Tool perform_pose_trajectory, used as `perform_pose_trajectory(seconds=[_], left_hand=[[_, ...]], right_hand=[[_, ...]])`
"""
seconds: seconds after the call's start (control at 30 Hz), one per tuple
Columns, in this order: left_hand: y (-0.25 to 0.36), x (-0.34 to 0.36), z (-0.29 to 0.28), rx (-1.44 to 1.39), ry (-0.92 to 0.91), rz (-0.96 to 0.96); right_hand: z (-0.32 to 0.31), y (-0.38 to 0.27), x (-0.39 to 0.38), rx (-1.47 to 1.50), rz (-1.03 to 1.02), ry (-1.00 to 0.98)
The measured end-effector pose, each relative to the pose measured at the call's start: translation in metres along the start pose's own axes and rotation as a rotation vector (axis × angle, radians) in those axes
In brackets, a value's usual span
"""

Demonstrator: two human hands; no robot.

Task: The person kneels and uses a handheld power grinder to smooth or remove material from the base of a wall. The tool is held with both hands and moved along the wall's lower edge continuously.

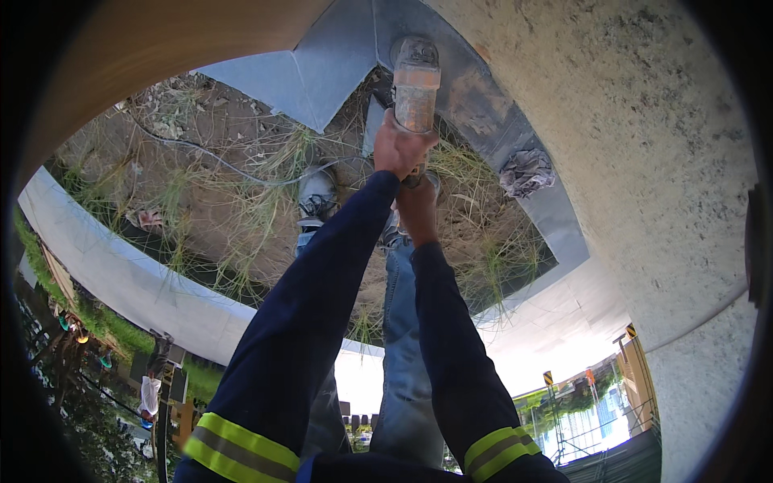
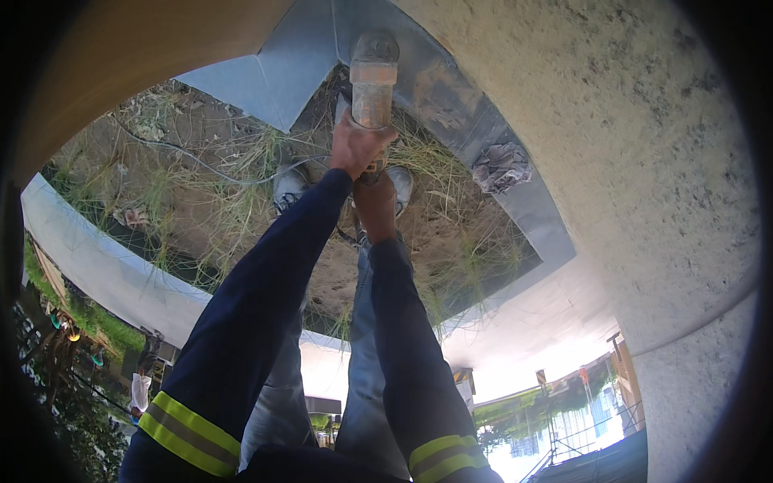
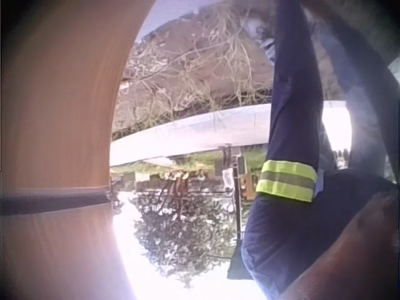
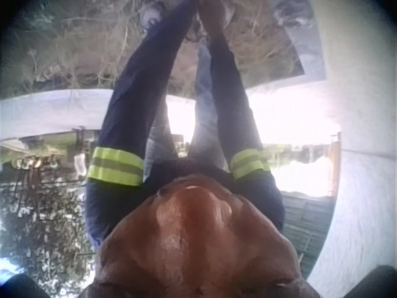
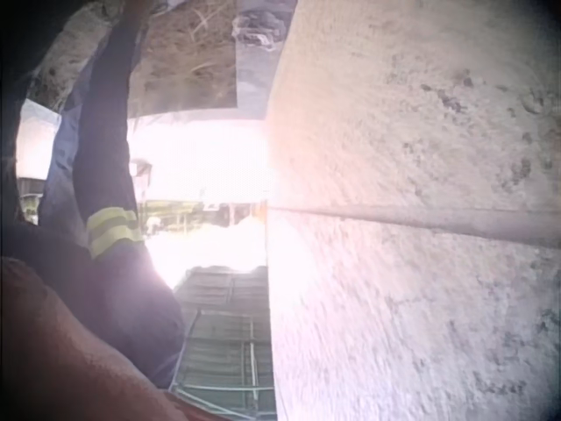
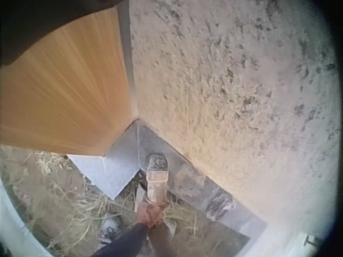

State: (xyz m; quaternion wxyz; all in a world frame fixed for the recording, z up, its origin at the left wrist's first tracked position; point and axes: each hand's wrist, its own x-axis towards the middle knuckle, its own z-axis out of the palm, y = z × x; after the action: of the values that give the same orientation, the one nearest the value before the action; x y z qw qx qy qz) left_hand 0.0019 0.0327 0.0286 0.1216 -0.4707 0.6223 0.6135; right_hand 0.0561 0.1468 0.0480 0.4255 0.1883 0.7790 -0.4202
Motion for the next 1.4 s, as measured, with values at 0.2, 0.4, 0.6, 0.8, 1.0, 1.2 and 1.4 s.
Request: perform_pose_trajectory(seconds=[0.2, 0.4, 0.6, 0.8, 1.0, 1.2, 1.4], left_hand=[[-0.009, 0.000, -0.001, -0.040, 0.010, 0.047], [-0.027, 0.003, 0.007, 0.118, 0.113, 0.151], [-0.037, 0.001, 0.012, -0.086, 0.082, 0.245], [-0.044, 0.001, 0.007, 0.026, 0.030, 0.294], [-0.018, -0.004, -0.023, -0.092, -0.421, -0.014], [-0.075, -0.128, -0.070, 0.378, -0.212, 0.239], [-0.037, -0.283, -0.144, 0.497, -0.514, -0.157]], right_hand=[[-0.070, -0.033, 0.002, 0.169, -0.042, -0.103], [-0.048, -0.114, 0.051, 0.109, -0.166, -0.119], [-0.023, -0.125, 0.084, -0.064, -0.172, -0.050], [-0.016, -0.110, 0.109, -0.066, -0.204, -0.116], [-0.012, -0.108, 0.112, -0.073, -0.271, 0.019], [-0.021, -0.109, 0.110, -0.097, -0.275, 0.132], [-0.015, -0.122, 0.121, -0.183, -0.261, 0.250]])
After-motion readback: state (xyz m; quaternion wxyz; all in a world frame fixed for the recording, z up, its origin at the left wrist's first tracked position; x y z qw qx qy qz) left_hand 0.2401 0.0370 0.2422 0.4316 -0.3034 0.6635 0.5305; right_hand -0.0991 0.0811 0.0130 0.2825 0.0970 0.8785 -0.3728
